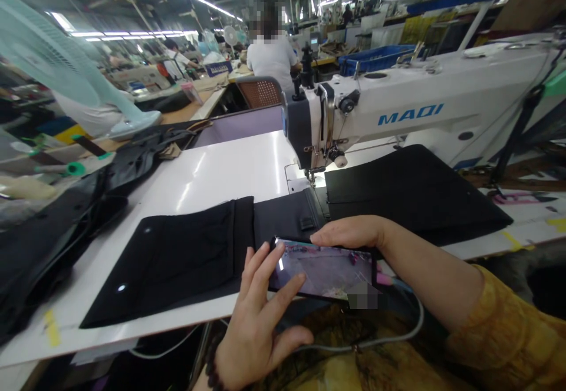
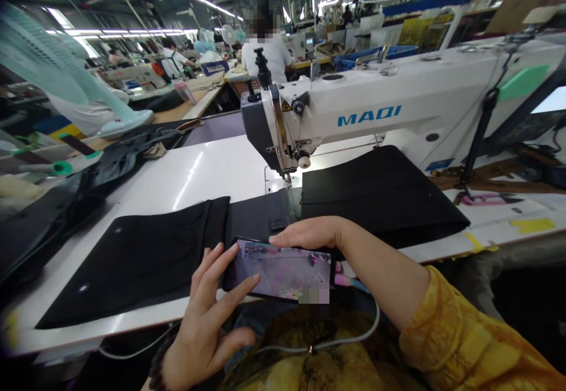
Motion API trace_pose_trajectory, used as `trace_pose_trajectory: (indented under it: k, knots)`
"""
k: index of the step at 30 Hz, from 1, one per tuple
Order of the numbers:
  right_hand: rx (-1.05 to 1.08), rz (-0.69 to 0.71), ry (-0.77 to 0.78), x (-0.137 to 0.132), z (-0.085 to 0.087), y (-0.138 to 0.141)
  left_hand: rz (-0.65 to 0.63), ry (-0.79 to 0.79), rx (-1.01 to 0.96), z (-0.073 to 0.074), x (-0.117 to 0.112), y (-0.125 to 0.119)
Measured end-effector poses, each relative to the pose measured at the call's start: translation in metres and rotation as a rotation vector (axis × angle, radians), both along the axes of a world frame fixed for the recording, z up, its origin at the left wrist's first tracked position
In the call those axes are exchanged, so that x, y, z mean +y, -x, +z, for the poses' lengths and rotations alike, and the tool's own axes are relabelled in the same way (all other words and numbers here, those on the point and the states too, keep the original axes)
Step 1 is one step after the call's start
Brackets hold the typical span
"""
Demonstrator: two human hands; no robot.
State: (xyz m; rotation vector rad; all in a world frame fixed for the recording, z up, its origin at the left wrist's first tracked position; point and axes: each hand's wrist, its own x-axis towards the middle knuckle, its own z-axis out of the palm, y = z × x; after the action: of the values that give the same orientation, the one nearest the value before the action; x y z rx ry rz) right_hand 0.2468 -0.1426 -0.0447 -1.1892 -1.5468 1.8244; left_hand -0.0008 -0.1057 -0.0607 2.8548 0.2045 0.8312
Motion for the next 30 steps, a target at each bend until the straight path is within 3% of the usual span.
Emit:
trace_pose_trajectory:
  k: [30]
  knots:
    - [-0.010,-0.021,-0.010,0.0002,-0.0060,-0.0010,0.008,-0.017,0.007,-0.0005,-0.0022,-0.0039]
